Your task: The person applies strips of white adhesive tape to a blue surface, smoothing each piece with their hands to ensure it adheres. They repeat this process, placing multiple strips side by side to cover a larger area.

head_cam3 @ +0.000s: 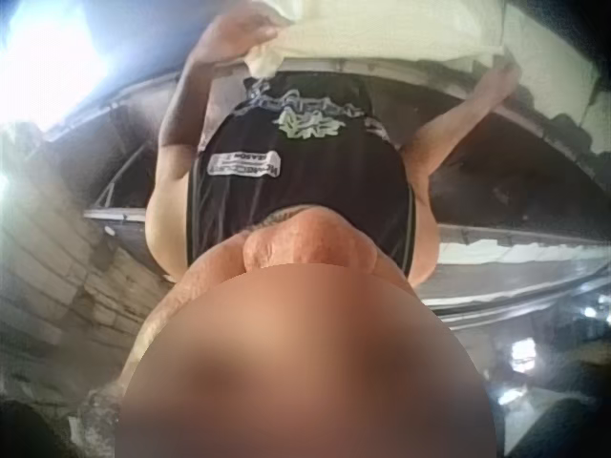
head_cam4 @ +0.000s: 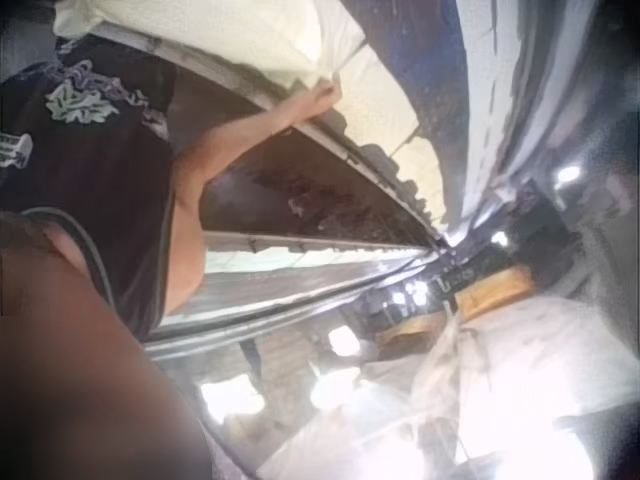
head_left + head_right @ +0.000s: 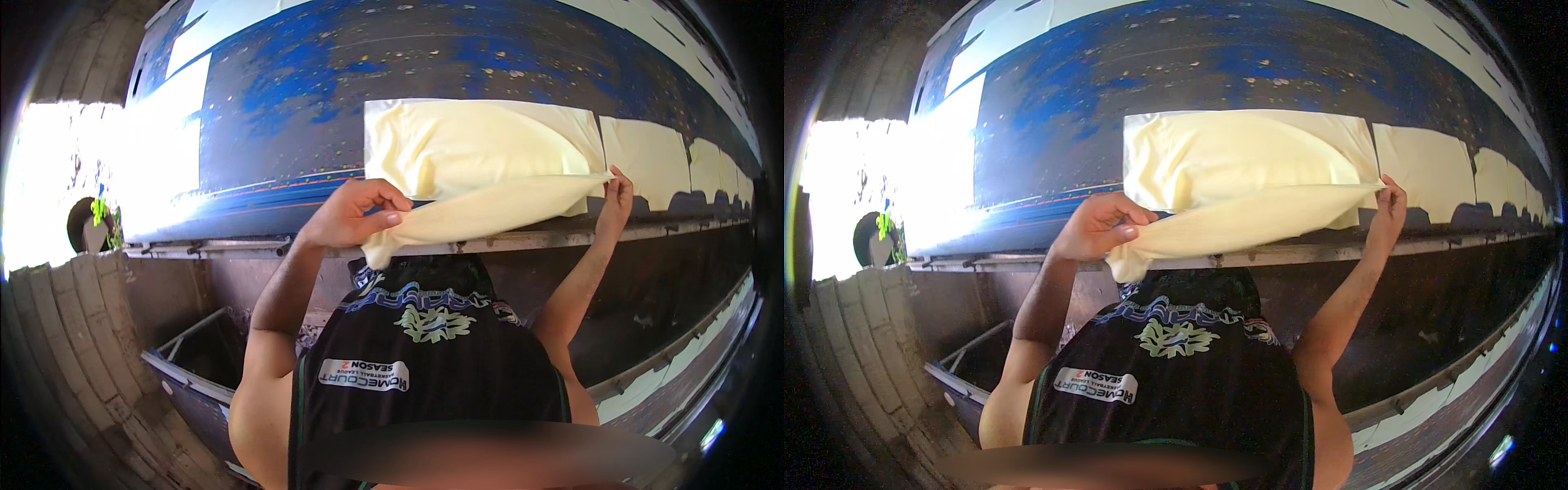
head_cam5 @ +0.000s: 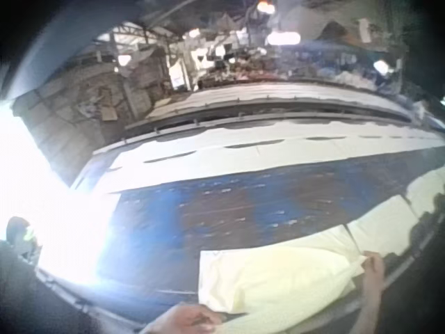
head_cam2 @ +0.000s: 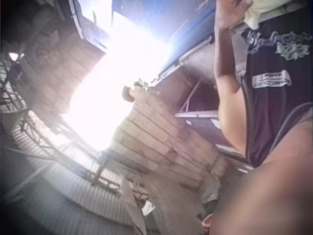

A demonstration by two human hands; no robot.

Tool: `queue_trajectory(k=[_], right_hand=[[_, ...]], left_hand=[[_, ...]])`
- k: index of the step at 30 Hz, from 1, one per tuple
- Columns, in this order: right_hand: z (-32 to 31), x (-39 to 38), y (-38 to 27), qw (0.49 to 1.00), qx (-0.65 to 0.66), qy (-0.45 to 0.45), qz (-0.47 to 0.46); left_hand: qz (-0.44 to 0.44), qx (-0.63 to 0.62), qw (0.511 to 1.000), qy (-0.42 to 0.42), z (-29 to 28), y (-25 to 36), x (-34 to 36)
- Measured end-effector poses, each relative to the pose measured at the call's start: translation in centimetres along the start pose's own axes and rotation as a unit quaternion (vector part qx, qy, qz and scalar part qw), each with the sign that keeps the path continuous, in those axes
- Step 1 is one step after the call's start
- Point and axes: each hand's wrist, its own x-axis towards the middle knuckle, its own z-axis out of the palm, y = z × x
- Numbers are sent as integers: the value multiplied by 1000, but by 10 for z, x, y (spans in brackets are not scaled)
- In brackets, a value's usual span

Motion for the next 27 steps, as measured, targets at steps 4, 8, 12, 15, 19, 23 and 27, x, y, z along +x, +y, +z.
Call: queue_trajectory(k=[4,8,12,15,19,23,27], right_hand=[[4,15,-19,997,15,-41,-67],[24,36,-42,984,43,-127,-120],[50,40,-62,971,126,-188,-78],[65,32,-71,931,284,-229,1],[87,32,-62,865,351,-358,-21],[113,35,-48,894,321,-310,47],[149,24,-44,911,166,-373,57]], left_hand=[[90,-150,985,-12,-11,-2,-42],[238,-256,937,-1,-17,-20,-73],[324,-366,863,126,-29,-27,-106],[357,-365,827,233,-47,-25,-124],[261,-215,801,494,-75,-25,-125],[181,-4,781,598,-125,-39,-93],[48,193,788,583,-175,-72,-47]])
